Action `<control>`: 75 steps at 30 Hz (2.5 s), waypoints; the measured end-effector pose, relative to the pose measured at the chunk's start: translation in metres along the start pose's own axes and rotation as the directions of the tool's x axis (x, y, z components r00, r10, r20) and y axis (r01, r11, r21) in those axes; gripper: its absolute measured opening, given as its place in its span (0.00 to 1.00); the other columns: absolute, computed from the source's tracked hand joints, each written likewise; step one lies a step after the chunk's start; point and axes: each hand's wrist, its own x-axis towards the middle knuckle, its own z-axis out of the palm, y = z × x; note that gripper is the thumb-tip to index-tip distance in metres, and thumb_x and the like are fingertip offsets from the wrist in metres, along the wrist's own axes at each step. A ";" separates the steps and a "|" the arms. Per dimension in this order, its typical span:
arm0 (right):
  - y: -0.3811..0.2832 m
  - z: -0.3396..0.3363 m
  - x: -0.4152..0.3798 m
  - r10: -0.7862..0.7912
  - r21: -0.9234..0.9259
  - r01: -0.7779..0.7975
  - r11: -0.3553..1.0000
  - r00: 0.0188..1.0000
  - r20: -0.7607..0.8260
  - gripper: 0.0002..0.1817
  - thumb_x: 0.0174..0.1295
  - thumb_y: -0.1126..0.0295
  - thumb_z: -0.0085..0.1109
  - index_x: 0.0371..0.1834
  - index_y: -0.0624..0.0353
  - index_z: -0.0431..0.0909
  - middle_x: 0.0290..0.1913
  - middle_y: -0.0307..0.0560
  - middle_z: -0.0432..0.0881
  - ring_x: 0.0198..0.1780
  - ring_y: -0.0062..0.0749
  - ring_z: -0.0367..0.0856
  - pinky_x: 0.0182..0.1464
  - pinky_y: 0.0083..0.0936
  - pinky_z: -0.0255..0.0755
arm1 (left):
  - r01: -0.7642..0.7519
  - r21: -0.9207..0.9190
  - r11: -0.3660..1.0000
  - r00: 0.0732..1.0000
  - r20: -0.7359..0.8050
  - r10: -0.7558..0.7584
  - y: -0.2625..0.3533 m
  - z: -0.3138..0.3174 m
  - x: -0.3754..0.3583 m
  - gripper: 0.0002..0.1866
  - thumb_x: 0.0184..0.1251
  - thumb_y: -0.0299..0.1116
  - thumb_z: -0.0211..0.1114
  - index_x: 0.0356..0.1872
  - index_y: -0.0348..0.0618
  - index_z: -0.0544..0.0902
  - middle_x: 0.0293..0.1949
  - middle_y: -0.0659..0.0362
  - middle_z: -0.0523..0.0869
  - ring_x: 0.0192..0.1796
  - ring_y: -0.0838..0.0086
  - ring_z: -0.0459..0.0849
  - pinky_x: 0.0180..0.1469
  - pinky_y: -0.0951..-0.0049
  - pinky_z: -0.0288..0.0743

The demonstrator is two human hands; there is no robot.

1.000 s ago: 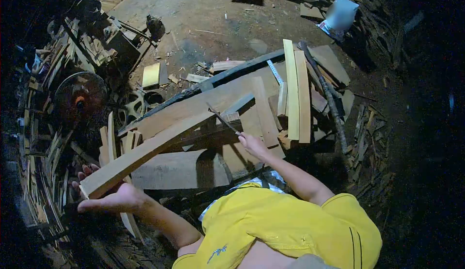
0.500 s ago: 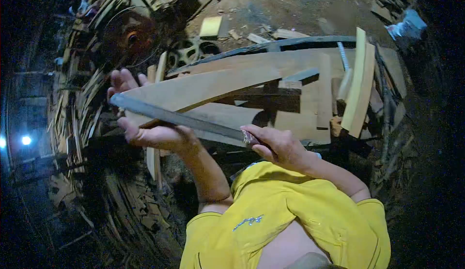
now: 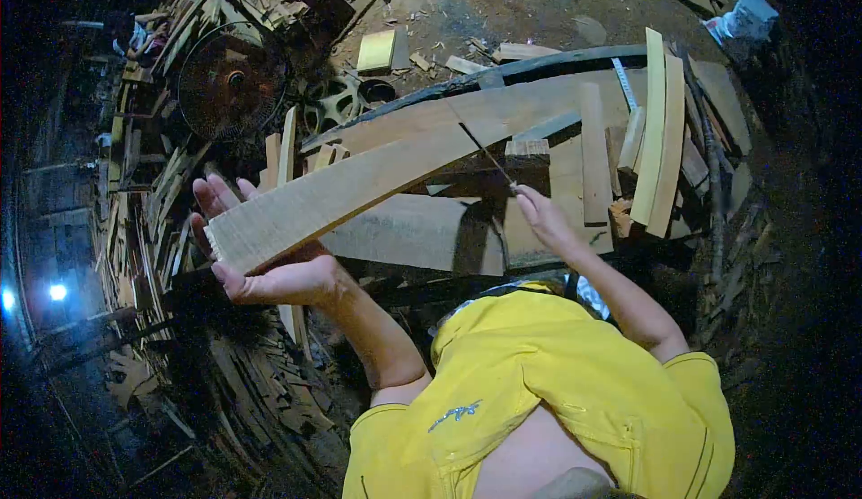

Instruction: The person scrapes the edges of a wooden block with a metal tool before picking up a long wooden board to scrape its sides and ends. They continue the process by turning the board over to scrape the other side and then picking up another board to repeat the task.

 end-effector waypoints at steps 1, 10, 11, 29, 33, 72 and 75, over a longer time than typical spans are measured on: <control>0.001 -0.002 -0.001 0.001 0.009 -0.001 1.000 1.000 -0.005 0.16 0.62 0.66 0.48 0.53 0.55 0.69 0.39 0.57 0.78 0.36 0.46 0.79 0.38 0.31 0.72 | -0.006 -0.017 1.000 1.000 -0.002 0.006 -0.003 -0.004 0.001 0.31 0.60 0.53 0.36 0.59 0.41 0.61 0.61 0.48 0.65 0.66 0.56 0.59 0.67 0.53 0.43; 0.085 -0.002 0.036 0.114 -0.176 -0.131 0.976 0.988 -0.104 0.21 0.64 0.56 0.38 0.48 0.61 0.70 0.39 0.61 0.77 0.42 0.54 0.76 0.43 0.41 0.68 | 0.107 0.134 0.985 0.994 -0.048 -0.102 -0.003 -0.034 0.008 0.31 0.63 0.57 0.38 0.57 0.43 0.64 0.56 0.49 0.69 0.59 0.60 0.68 0.62 0.57 0.60; 0.070 -0.012 0.034 0.130 -0.209 -0.143 0.967 0.989 -0.075 0.21 0.64 0.56 0.38 0.49 0.61 0.70 0.40 0.61 0.77 0.43 0.54 0.76 0.43 0.40 0.68 | 0.100 0.131 0.986 0.994 -0.049 -0.095 -0.003 -0.032 0.007 0.31 0.63 0.57 0.38 0.57 0.43 0.64 0.56 0.49 0.69 0.59 0.60 0.68 0.62 0.57 0.60; -0.130 -0.039 -0.070 -0.677 -0.003 0.696 0.718 0.698 0.232 0.20 0.58 0.68 0.50 0.55 0.54 0.67 0.33 0.51 0.78 0.32 0.44 0.79 0.34 0.30 0.73 | 0.163 -0.091 0.982 0.977 0.157 -0.148 -0.005 -0.035 -0.010 0.28 0.61 0.63 0.43 0.36 0.43 0.69 0.33 0.60 0.69 0.42 0.68 0.72 0.55 0.60 0.66; -0.138 -0.059 -0.089 -0.674 0.046 0.685 0.727 0.700 0.235 0.21 0.56 0.70 0.51 0.55 0.56 0.67 0.31 0.51 0.77 0.31 0.44 0.78 0.34 0.29 0.73 | 0.094 -0.180 0.979 0.963 0.266 -0.044 -0.014 -0.045 -0.013 0.25 0.61 0.60 0.48 0.32 0.45 0.68 0.29 0.62 0.66 0.38 0.71 0.69 0.55 0.63 0.65; 0.061 -0.082 -0.010 0.066 -0.465 -0.197 0.863 0.957 -0.283 0.17 0.64 0.57 0.40 0.51 0.50 0.70 0.34 0.62 0.78 0.35 0.56 0.77 0.36 0.43 0.70 | 0.271 -0.382 0.883 0.955 0.222 -0.196 -0.012 -0.062 -0.001 0.27 0.59 0.59 0.51 0.39 0.42 0.74 0.30 0.59 0.74 0.36 0.68 0.74 0.47 0.62 0.72; 0.030 -0.077 -0.024 0.071 -0.350 -0.166 0.922 0.961 -0.268 0.18 0.64 0.58 0.41 0.51 0.56 0.69 0.35 0.62 0.78 0.37 0.55 0.77 0.37 0.43 0.69 | 0.366 -0.546 0.753 0.906 0.394 -0.155 -0.015 -0.066 0.007 0.30 0.64 0.60 0.39 0.31 0.41 0.76 0.22 0.60 0.72 0.26 0.71 0.70 0.33 0.68 0.63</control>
